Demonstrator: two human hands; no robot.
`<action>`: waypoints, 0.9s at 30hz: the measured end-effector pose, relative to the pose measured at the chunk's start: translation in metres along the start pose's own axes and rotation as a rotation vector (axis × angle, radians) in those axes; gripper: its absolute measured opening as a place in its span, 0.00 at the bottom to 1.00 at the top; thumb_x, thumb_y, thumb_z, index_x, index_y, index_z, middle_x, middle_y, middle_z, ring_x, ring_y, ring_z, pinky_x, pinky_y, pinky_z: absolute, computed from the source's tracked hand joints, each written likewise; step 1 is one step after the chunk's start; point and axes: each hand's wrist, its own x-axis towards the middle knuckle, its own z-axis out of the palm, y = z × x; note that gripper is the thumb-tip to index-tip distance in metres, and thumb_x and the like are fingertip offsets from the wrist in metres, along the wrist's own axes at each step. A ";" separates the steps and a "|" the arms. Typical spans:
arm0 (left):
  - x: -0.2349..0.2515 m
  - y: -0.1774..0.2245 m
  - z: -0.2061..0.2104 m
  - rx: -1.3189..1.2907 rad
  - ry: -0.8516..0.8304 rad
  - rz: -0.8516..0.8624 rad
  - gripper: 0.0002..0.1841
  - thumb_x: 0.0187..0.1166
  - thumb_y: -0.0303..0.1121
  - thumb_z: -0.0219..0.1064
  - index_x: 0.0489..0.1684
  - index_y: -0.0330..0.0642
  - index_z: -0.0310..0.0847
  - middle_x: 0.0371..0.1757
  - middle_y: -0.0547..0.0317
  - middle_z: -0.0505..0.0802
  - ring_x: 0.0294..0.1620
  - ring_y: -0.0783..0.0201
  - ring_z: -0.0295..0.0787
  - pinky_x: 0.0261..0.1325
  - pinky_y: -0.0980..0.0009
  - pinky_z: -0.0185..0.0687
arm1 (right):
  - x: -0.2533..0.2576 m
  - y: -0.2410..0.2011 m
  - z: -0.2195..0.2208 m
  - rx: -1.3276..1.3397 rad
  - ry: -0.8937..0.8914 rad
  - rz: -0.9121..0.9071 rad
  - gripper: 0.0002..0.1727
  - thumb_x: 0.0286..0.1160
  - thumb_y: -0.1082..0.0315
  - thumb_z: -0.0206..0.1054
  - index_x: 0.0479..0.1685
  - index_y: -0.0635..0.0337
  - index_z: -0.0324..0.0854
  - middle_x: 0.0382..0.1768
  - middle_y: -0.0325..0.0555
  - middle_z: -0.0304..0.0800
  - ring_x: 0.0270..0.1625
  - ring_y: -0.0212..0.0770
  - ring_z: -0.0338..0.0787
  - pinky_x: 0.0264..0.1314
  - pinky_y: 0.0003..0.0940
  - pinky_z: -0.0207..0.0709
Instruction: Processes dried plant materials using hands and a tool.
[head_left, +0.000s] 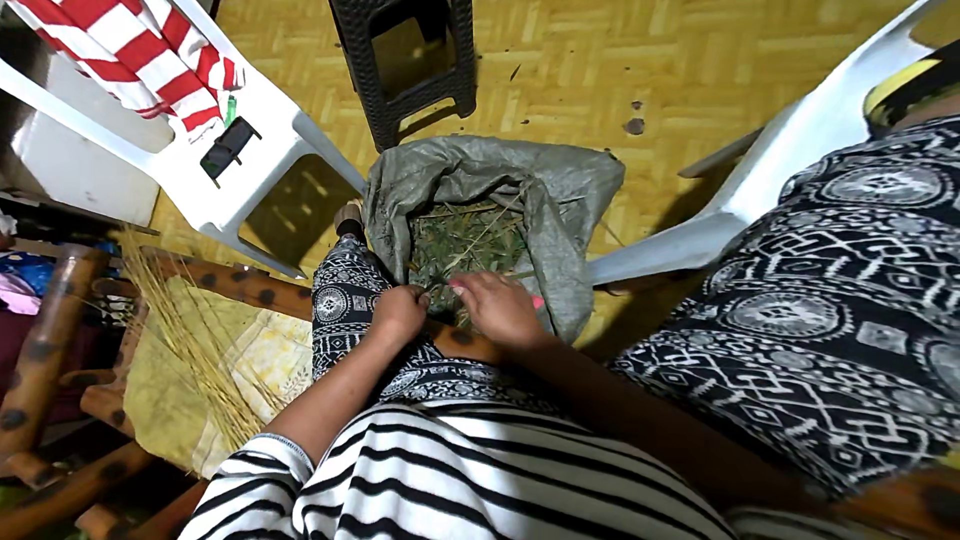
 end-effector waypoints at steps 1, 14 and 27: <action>-0.001 0.000 0.001 0.026 0.007 0.007 0.17 0.92 0.38 0.56 0.52 0.36 0.90 0.46 0.40 0.94 0.51 0.43 0.91 0.60 0.41 0.81 | 0.001 0.000 0.000 -0.014 -0.002 0.010 0.20 0.93 0.59 0.55 0.70 0.61 0.84 0.63 0.64 0.89 0.69 0.67 0.86 0.72 0.67 0.73; -0.004 0.004 0.006 0.231 0.044 0.040 0.17 0.92 0.38 0.55 0.57 0.36 0.88 0.49 0.39 0.94 0.55 0.39 0.92 0.59 0.38 0.83 | 0.003 0.000 -0.003 -0.132 0.026 0.063 0.21 0.93 0.57 0.55 0.69 0.60 0.84 0.61 0.65 0.89 0.65 0.68 0.86 0.67 0.67 0.74; -0.005 -0.001 -0.001 0.134 0.017 0.030 0.18 0.92 0.39 0.56 0.60 0.36 0.88 0.50 0.38 0.94 0.56 0.39 0.92 0.62 0.38 0.81 | 0.004 0.009 -0.002 -0.132 0.058 -0.001 0.19 0.92 0.59 0.58 0.68 0.60 0.85 0.58 0.65 0.89 0.63 0.69 0.87 0.65 0.68 0.74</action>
